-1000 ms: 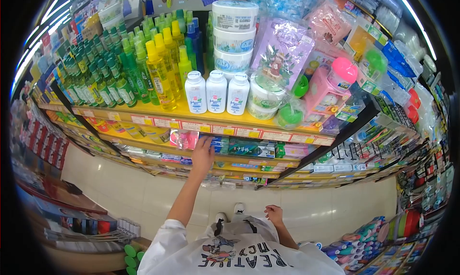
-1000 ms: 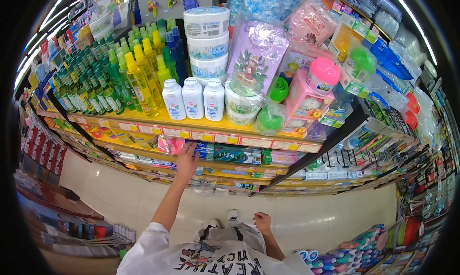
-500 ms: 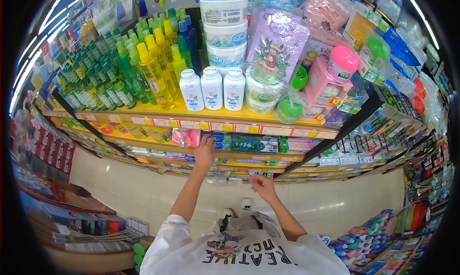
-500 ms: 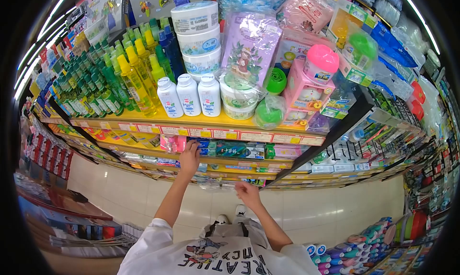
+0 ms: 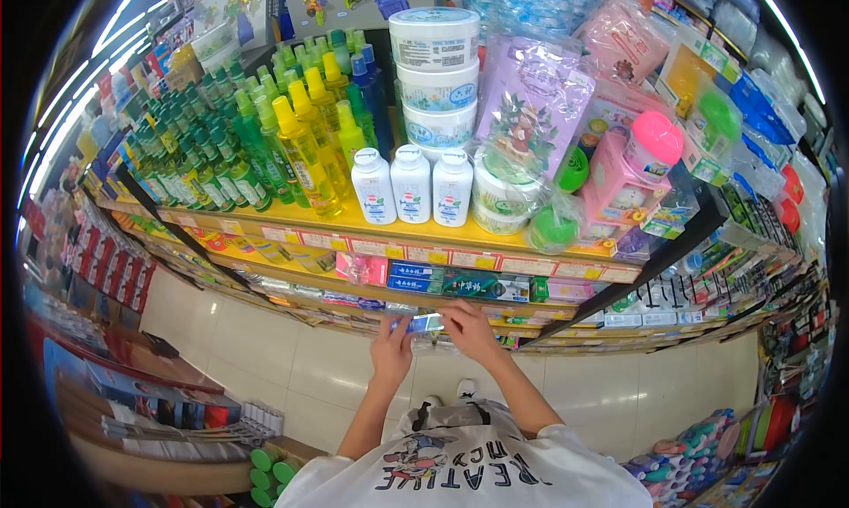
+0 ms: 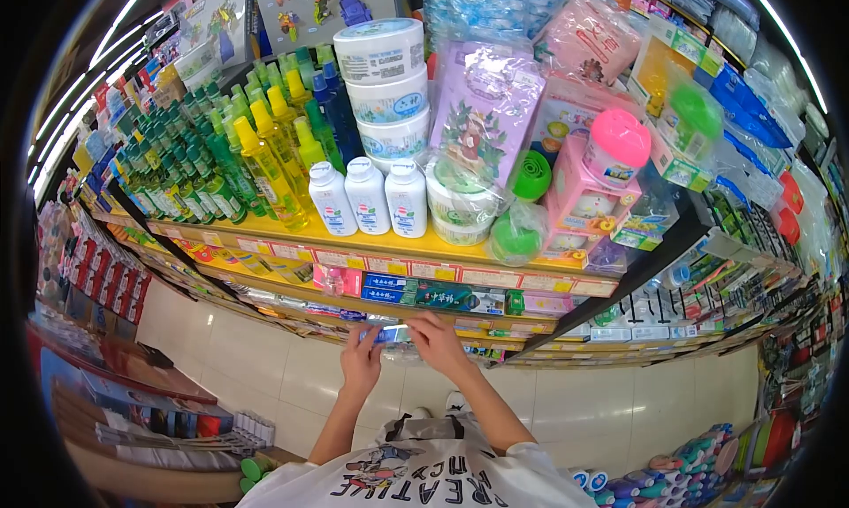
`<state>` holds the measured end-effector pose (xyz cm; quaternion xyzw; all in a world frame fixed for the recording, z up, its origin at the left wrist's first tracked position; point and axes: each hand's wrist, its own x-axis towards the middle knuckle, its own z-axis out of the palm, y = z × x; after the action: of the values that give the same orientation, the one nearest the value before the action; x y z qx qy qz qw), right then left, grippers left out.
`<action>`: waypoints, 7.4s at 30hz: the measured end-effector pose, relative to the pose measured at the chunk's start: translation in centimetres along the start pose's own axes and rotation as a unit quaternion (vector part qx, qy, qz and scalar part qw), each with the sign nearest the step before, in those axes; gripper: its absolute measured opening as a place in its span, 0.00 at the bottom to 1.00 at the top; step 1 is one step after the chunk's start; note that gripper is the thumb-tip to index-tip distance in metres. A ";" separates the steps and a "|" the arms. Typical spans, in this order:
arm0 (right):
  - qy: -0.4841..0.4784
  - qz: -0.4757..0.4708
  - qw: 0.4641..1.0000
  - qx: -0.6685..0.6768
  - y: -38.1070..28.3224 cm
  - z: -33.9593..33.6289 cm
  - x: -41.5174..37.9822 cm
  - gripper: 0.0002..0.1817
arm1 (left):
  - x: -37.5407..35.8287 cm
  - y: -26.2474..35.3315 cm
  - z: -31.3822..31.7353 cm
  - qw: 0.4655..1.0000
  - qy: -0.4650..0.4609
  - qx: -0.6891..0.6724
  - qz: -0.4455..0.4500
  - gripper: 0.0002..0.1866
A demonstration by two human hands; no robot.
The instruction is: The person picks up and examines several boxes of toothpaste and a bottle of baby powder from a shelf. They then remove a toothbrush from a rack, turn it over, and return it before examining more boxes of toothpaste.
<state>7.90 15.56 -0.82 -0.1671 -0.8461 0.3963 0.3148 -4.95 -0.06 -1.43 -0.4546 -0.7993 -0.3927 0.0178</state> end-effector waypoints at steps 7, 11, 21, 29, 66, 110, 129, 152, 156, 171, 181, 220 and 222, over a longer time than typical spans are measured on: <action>-0.091 0.030 0.995 -0.007 -4.0 -3.2 -2.5 0.20 | -2.1 1.8 -2.3 1.000 -0.020 0.005 0.013 0.22; -0.014 0.024 0.998 0.051 -5.2 -4.1 -2.8 0.23 | -0.8 4.4 -4.9 0.999 0.005 -0.043 0.023 0.24; 0.055 0.061 0.996 0.042 -4.4 -4.1 -0.7 0.25 | 2.9 1.1 -2.6 0.966 0.026 -0.258 -0.019 0.26; -0.030 0.104 0.986 -0.128 0.1 -2.8 7.0 0.24 | 11.3 -3.7 1.2 0.992 0.049 -0.060 0.095 0.21; 0.043 0.073 0.996 -0.011 -4.9 1.9 -2.5 0.07 | -1.6 -2.1 0.0 0.980 0.073 -0.183 0.001 0.05; 0.053 0.175 0.930 0.320 -13.8 2.8 -0.4 0.09 | 17.4 6.9 -11.7 0.975 0.198 -0.070 0.073 0.33; 0.275 0.049 0.934 0.223 -17.8 3.2 6.6 0.15 | 14.1 6.3 -15.5 0.942 0.087 -0.314 0.076 0.23; 0.232 -0.006 0.962 0.145 -17.8 3.3 9.0 0.18 | 9.2 4.5 -13.1 0.940 0.107 -0.316 0.063 0.29; 0.286 -0.045 0.956 0.056 -17.0 2.7 13.3 0.18 | 13.9 5.3 -13.0 0.960 0.140 -0.227 0.084 0.29; 0.322 -0.033 0.944 -0.069 -15.4 2.6 16.1 0.06 | 18.1 5.1 -9.7 0.969 0.203 -0.129 0.056 0.24; 0.316 -0.085 0.936 -0.128 -14.1 2.1 15.8 0.08 | 18.7 5.6 -8.8 0.980 0.187 -0.045 0.049 0.24; 0.308 0.355 0.863 0.186 3.5 10.6 -17.5 0.09 | 4.7 -1.2 0.7 0.961 0.028 -0.267 0.063 0.06; 0.329 0.405 0.828 0.206 4.3 10.3 -19.6 0.09 | 2.8 -2.5 3.8 0.964 -0.024 -0.265 0.020 0.06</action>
<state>15.78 2.01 -16.98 -0.5470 -0.4475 0.5745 0.4128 -7.17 3.70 -4.49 -0.4682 -0.6577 -0.5789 -0.1144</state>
